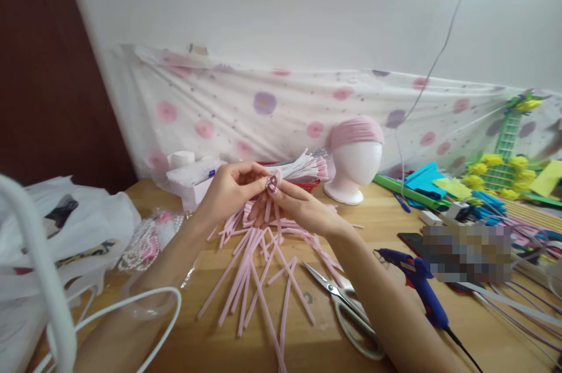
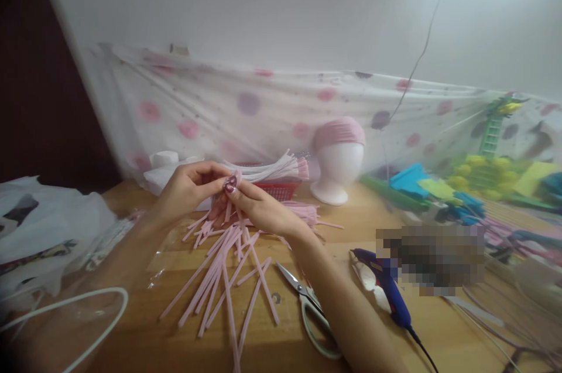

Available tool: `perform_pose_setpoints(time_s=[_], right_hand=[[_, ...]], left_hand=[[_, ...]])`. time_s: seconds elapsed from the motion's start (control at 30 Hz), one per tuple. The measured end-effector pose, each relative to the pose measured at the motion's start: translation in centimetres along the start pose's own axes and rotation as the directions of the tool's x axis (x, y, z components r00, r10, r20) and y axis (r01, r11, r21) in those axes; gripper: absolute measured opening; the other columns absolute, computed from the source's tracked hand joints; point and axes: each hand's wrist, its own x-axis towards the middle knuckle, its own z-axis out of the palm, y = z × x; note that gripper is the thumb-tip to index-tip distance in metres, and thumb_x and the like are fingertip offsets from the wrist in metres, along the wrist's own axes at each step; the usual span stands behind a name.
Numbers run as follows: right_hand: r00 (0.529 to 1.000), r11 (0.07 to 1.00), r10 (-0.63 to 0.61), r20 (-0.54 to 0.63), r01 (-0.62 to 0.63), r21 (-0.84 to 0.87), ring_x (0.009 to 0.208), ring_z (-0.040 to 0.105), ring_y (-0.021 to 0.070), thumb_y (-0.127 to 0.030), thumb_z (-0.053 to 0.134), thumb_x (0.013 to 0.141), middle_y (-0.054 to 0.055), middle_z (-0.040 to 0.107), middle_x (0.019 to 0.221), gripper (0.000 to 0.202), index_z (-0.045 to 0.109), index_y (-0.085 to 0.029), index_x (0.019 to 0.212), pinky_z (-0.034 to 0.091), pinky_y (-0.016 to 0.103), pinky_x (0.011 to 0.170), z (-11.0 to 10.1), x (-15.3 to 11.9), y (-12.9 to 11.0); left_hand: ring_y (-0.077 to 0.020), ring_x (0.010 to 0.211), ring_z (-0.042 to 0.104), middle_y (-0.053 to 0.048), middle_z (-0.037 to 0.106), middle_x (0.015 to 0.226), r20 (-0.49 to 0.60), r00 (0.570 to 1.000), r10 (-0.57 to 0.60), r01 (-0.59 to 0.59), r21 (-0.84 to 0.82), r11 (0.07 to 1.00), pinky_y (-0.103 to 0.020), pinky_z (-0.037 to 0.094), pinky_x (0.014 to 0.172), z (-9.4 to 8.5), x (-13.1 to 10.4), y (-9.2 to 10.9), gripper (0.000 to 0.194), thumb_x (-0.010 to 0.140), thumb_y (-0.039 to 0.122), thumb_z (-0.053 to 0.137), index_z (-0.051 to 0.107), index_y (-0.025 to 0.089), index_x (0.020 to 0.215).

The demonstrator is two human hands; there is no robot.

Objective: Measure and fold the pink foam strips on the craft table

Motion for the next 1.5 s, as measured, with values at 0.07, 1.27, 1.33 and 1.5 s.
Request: perform_pose_setpoints(time_s=[0.07, 1.27, 1.33, 1.5], right_hand=[[1.000, 0.999, 0.015, 0.005, -0.015, 0.036, 0.059, 0.053, 0.0118, -0.058, 0.062, 0.090, -0.003, 0.056, 0.068, 0.040, 0.053, -0.019, 0.086, 0.047, 0.028, 0.062, -0.2, 0.0, 0.0], [0.992, 0.980, 0.022, 0.128, -0.047, 0.192, 0.046, 0.022, 0.0065, -0.054, 0.064, 0.089, -0.011, 0.029, 0.055, 0.039, 0.048, -0.020, 0.081, 0.022, 0.022, 0.047, 0.1, 0.6, 0.8], [0.994, 0.983, 0.034, 0.102, -0.052, 0.174, 0.047, 0.022, 0.0065, -0.056, 0.066, 0.087, -0.011, 0.030, 0.055, 0.041, 0.050, -0.019, 0.081, 0.021, 0.022, 0.047, 0.2, 0.6, 0.8], [0.998, 0.992, 0.037, 0.051, -0.043, 0.117, 0.049, 0.024, 0.0071, -0.057, 0.065, 0.088, -0.010, 0.032, 0.057, 0.042, 0.053, -0.018, 0.081, 0.020, 0.022, 0.047, 0.6, 0.6, 0.7]], left_hand=[[-0.0128, 0.058, 0.064, 0.002, 0.069, 0.063, -0.037, 0.999, 0.026, -0.027, -0.026, 0.999, -0.025, 0.052, 0.061, 0.0, 0.1, -0.2, 0.015, 0.075, 0.028, 0.077, 0.072, 0.017, 0.083], [-0.0180, 0.077, 0.071, 0.000, 0.073, 0.072, -0.091, 0.983, -0.159, 0.088, -0.526, 0.846, -0.027, 0.055, 0.062, 1.7, 0.9, -1.8, 0.040, 0.063, 0.057, 0.084, 0.068, 0.021, 0.070], [-0.0169, 0.077, 0.070, 0.001, 0.073, 0.072, -0.180, 0.973, -0.142, 0.023, -0.539, 0.842, -0.027, 0.054, 0.065, 1.8, 0.9, -1.5, 0.041, 0.059, 0.055, 0.087, 0.068, 0.021, 0.070], [-0.0149, 0.070, 0.066, 0.000, 0.072, 0.072, -0.348, 0.935, -0.070, -0.108, -0.467, 0.878, -0.025, 0.050, 0.060, 2.0, 0.7, -0.9, 0.038, 0.064, 0.054, 0.084, 0.070, 0.021, 0.071]])
